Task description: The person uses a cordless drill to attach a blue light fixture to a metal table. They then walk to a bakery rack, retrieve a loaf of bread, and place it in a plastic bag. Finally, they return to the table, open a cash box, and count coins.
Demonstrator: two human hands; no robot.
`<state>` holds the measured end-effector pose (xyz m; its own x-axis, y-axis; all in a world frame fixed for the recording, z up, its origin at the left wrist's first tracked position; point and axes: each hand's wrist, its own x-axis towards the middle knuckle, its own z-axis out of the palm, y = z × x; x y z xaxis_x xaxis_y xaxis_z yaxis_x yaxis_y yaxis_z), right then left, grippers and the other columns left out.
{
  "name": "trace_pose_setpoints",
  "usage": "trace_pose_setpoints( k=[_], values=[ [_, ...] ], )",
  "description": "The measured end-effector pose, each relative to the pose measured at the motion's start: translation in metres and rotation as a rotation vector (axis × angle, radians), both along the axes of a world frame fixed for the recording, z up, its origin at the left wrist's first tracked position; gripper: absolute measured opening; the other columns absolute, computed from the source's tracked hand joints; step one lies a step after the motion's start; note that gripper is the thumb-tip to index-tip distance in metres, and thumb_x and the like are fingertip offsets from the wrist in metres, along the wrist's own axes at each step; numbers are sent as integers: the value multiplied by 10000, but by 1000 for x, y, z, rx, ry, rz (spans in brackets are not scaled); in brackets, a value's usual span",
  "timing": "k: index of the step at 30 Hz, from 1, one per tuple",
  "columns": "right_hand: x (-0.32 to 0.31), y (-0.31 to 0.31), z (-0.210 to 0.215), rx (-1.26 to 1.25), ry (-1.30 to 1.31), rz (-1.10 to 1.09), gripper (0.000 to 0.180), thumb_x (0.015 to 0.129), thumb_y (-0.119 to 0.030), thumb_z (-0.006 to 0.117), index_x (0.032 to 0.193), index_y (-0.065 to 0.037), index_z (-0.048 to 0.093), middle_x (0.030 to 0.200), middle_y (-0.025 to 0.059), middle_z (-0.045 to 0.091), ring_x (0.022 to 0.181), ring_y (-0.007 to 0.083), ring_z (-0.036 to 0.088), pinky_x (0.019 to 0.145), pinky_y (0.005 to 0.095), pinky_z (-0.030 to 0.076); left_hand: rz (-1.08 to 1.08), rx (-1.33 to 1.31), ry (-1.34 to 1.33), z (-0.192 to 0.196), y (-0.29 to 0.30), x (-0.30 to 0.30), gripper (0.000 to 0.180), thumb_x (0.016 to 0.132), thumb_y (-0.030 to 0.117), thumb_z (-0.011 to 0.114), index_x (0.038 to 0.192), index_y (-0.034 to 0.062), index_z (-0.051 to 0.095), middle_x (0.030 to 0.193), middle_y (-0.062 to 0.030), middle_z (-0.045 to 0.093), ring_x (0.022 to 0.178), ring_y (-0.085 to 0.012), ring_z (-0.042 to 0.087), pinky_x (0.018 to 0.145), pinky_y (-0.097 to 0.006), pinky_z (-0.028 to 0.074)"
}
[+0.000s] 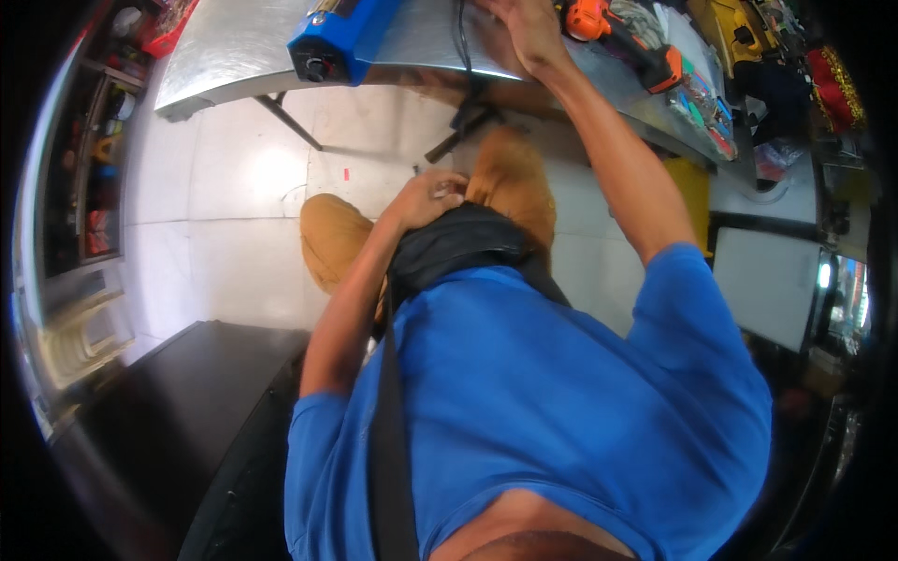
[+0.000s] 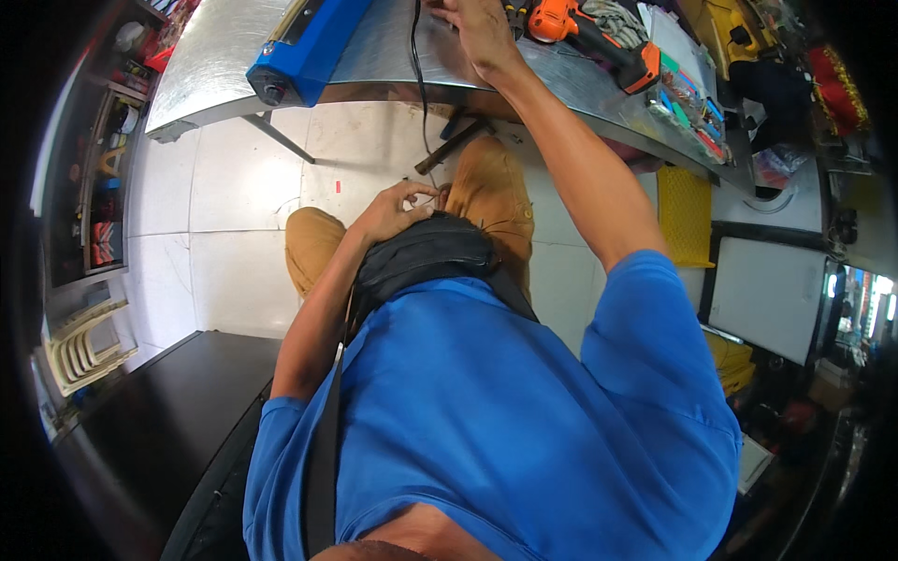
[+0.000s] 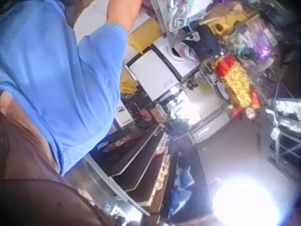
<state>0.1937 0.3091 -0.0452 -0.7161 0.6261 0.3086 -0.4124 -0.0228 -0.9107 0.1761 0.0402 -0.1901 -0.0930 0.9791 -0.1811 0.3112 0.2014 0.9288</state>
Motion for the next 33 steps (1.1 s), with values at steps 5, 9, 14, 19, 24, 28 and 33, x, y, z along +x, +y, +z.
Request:
trace_pose_setpoints(
  k=[5,9,14,19,24,28,33],
  values=[
    [23,33,5,788,-347,-294,391,971,-236,496,1292,-14,526,1153,119,638,1035,241,623,924,372,492,147,-106,-190,-12,-22,16,456,931,295,683,1282,15,605,1256,-165,640,1103,-283,630,974,-386,489],
    [66,-44,12,853,-400,-427,243,892,-69,529,1092,-12,656,998,154,694,871,285,691,810,376,536,264,-249,-236,0,-49,11,434,949,322,661,1248,9,632,1239,-183,652,1133,-279,623,1004,-374,472],
    [132,-24,25,1147,-422,-619,262,843,-15,595,1094,-30,671,1090,153,681,1059,340,628,928,420,501,246,-67,42,33,-43,8,333,909,215,695,1172,13,668,1109,-170,703,1035,-255,665,919,-363,502],
    [163,34,25,1258,-665,-711,287,861,-56,607,1139,-31,676,1136,154,680,1068,346,614,950,445,485,185,567,380,184,63,-1,253,903,93,630,1137,10,678,1028,-185,706,962,-332,680,891,-380,523],
    [150,43,22,1223,-671,-624,238,850,-96,644,1066,-21,710,1029,154,676,976,357,594,900,437,471,497,786,1009,169,211,-63,306,904,184,611,1150,11,671,1072,-232,686,964,-390,662,859,-435,522],
    [160,51,11,1187,-597,-630,102,844,-114,660,909,-41,688,914,128,638,901,353,570,832,456,446,376,395,996,160,238,-85,280,867,181,648,1082,11,705,1067,-241,682,985,-389,659,879,-454,512],
    [168,34,24,1204,-576,-614,98,871,-125,646,941,-58,633,879,113,617,873,320,573,795,439,433,405,372,1088,165,230,-81,238,896,195,631,1025,12,711,1037,-228,690,964,-376,672,838,-434,523]
  ],
)
